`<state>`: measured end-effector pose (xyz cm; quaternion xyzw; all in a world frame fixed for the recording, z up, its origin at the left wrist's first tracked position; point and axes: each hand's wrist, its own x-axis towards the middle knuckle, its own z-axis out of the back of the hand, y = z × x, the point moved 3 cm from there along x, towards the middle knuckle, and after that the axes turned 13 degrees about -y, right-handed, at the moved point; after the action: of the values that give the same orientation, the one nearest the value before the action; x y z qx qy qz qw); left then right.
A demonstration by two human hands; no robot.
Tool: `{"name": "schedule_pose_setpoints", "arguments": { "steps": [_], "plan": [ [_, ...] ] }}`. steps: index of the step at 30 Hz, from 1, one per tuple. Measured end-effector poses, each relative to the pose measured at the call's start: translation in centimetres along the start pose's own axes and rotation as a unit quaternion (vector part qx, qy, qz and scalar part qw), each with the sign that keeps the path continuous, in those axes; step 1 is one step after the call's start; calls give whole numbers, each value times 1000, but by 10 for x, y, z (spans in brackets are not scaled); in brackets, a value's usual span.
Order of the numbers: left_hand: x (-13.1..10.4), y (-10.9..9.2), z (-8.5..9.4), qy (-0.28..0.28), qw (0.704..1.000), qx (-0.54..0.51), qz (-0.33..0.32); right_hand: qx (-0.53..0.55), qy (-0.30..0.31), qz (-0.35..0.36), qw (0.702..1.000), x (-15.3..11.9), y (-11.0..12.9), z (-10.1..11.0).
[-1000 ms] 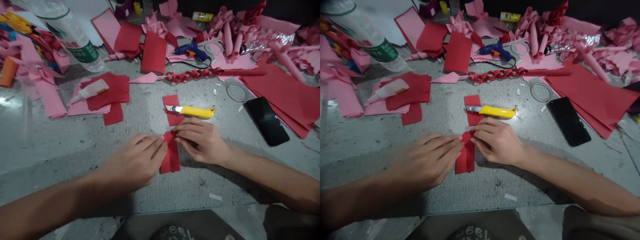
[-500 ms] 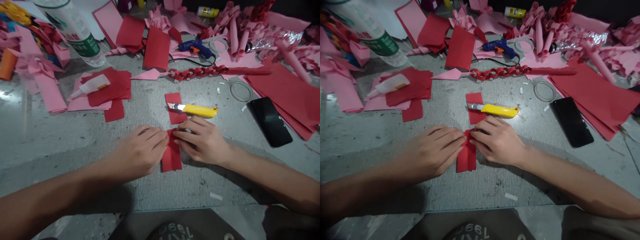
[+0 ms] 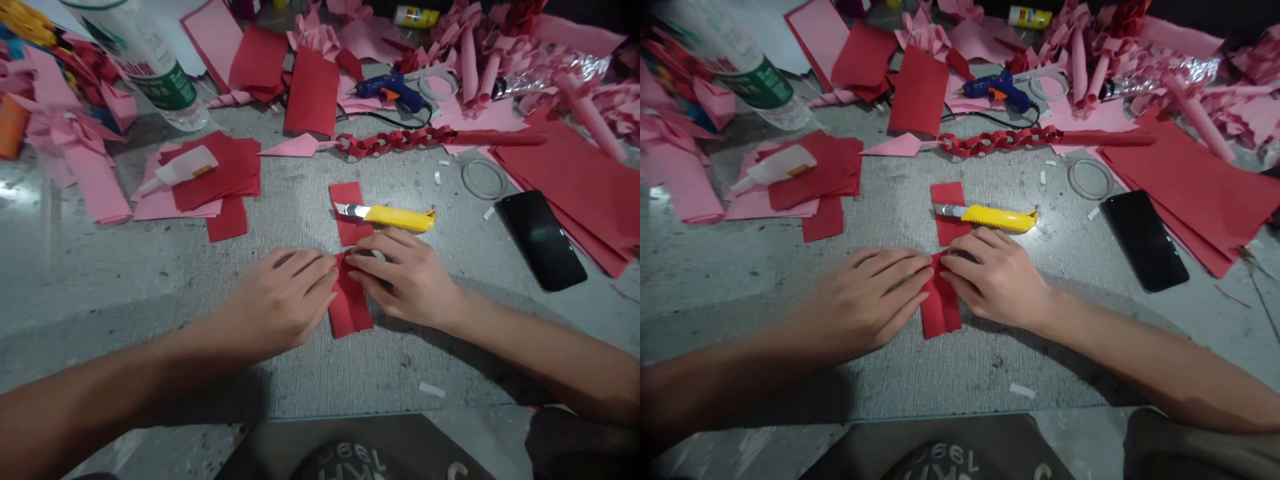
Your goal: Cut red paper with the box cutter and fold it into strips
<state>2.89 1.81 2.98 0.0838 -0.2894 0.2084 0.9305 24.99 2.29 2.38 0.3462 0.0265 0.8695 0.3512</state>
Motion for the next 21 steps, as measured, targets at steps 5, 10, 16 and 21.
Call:
{"name": "schedule_pose_setpoints", "arguments": {
  "steps": [5,10,16,21],
  "plan": [
    [0,1,-1,6,1000,-18,7,22,3,11,1000,0,2,-1],
    [-1,1,-2,17,999,-36,32,29,-7,35,999,-1,3,0],
    [3,4,-2,9,997,-66,43,5,-14,86,996,1,8,1],
    [3,5,-2,7,998,-52,34,-16,-15,123,992,3,13,3]
  ]
}}
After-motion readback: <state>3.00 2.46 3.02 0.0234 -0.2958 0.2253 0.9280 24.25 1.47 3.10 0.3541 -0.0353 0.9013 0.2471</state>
